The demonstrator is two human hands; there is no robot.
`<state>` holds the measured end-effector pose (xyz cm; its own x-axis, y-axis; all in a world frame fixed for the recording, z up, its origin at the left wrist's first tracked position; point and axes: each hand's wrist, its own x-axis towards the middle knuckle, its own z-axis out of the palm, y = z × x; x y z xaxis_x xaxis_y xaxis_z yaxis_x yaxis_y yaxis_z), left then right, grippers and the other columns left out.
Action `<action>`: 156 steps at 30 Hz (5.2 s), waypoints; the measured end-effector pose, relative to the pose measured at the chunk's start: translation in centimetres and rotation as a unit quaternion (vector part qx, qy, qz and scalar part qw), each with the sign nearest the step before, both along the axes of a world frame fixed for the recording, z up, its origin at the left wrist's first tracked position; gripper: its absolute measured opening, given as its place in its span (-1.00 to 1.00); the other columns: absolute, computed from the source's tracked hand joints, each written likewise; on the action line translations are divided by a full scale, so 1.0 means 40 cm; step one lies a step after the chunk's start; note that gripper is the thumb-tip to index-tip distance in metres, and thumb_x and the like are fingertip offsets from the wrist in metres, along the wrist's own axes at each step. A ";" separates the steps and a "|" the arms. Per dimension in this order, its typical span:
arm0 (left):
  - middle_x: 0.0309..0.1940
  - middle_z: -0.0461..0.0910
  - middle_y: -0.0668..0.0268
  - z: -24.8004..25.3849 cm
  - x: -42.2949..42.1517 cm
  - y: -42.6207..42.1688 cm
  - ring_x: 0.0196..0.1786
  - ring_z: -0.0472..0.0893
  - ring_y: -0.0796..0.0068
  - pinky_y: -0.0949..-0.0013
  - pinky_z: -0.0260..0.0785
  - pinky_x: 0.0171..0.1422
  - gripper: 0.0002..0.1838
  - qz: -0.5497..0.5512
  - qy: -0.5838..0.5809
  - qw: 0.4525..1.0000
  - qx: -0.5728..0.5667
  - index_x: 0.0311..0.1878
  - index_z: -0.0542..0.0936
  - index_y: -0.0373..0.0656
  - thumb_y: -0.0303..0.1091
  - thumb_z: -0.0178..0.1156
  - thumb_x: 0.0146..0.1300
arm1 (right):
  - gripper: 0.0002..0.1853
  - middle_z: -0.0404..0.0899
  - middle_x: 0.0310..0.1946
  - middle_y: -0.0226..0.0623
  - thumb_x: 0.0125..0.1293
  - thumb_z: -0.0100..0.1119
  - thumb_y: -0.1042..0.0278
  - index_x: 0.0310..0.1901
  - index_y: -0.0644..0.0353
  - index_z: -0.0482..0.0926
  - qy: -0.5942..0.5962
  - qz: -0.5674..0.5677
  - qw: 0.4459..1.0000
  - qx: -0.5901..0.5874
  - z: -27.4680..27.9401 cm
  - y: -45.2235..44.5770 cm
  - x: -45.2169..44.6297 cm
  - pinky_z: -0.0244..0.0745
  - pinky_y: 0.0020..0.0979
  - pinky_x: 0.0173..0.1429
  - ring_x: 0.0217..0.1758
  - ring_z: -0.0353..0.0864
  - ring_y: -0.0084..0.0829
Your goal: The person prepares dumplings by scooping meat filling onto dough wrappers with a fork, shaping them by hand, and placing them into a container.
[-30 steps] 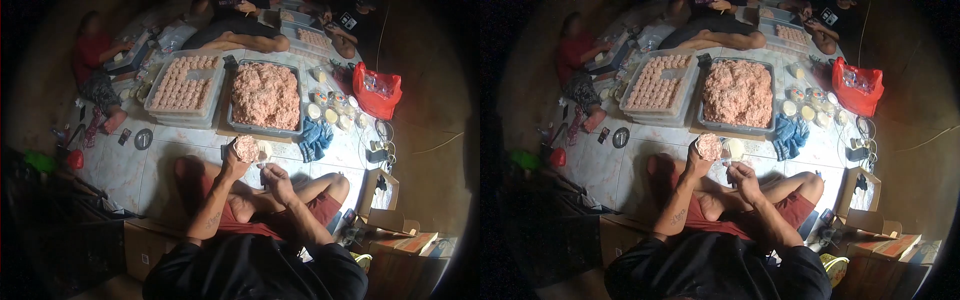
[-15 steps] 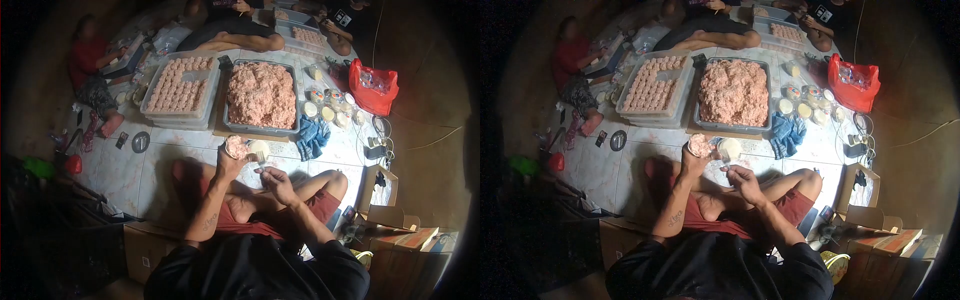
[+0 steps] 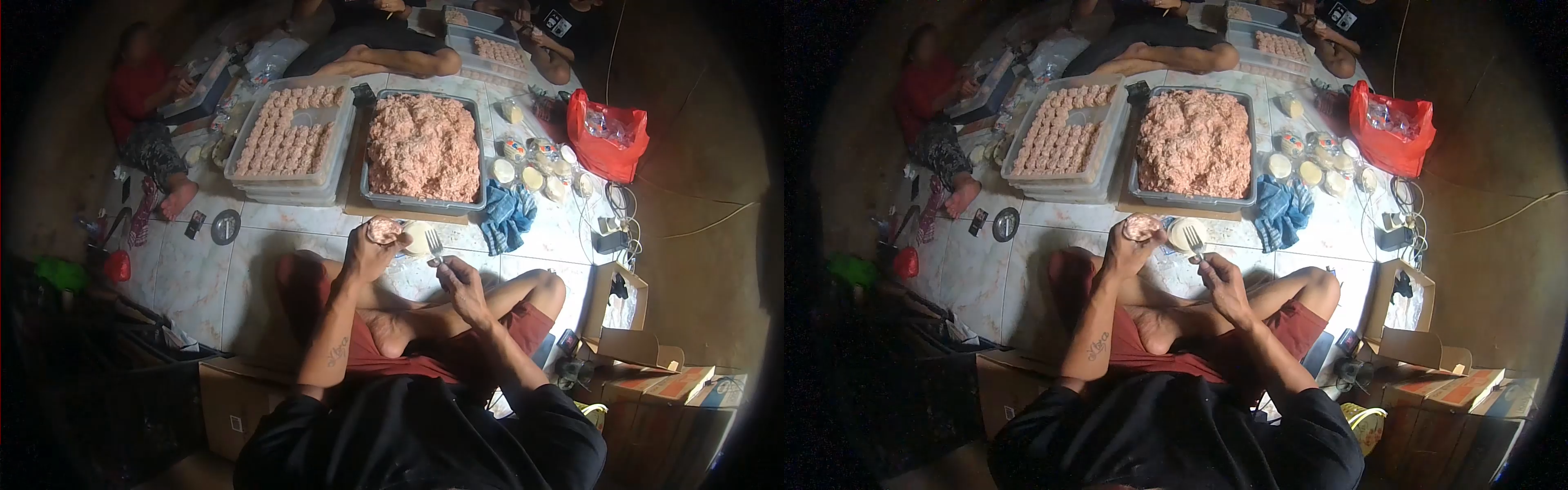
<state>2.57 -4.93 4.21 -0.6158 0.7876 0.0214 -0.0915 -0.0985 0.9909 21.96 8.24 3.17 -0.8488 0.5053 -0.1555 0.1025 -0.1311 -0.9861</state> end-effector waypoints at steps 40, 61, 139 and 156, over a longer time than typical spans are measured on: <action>-0.28 0.60 0.42 0.034 0.011 0.020 -0.23 0.55 0.63 0.47 0.49 -0.12 -0.50 -0.029 -0.011 0.995 0.091 -0.13 0.54 -0.13 -0.45 0.66 -0.08 | -0.79 0.44 -0.29 -0.45 0.56 0.05 0.42 0.02 0.30 0.64 -0.043 0.012 0.999 0.016 0.009 -0.001 0.047 0.32 -0.48 -0.16 -0.26 0.34 -0.61; -0.35 0.58 0.36 -0.024 0.049 0.067 -0.33 0.52 0.58 0.41 0.40 -0.24 -0.43 0.114 0.238 0.962 -0.074 -0.25 0.48 -0.16 -0.25 0.72 -0.20 | -0.80 0.54 -0.24 0.08 0.33 0.07 0.66 -0.04 0.37 0.57 0.060 -0.012 0.916 0.397 -0.008 -0.027 -0.066 0.48 -0.18 -0.10 -0.16 0.57 0.07; -0.35 0.66 0.39 0.029 0.007 0.051 -0.33 0.56 0.65 0.49 0.48 -0.17 -0.60 0.009 0.195 0.981 -0.022 -0.19 0.60 -0.19 -0.31 0.63 -0.01 | -0.97 0.49 -0.42 0.06 0.30 0.15 0.60 -0.28 0.37 0.51 0.037 -0.012 0.916 0.400 0.254 -0.015 -0.070 0.43 -0.21 -0.24 -0.39 0.51 -0.06; -0.30 0.74 0.36 0.044 -0.002 0.032 -0.31 0.66 0.41 0.25 0.49 -0.23 -0.63 0.050 0.276 0.948 -0.151 -0.29 0.60 -0.23 -0.27 0.60 0.01 | -0.94 0.46 -0.49 -0.32 0.39 0.17 0.60 -0.27 0.36 0.50 -0.034 -0.004 0.928 0.371 0.224 -0.021 -0.055 0.37 -0.42 -0.31 -0.38 0.39 -0.58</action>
<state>2.47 -3.67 5.99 -0.6482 0.7476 0.1449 0.4444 0.2168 0.8692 19.77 7.39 12.12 -0.8452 0.5013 0.1853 0.1692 0.5798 -0.7970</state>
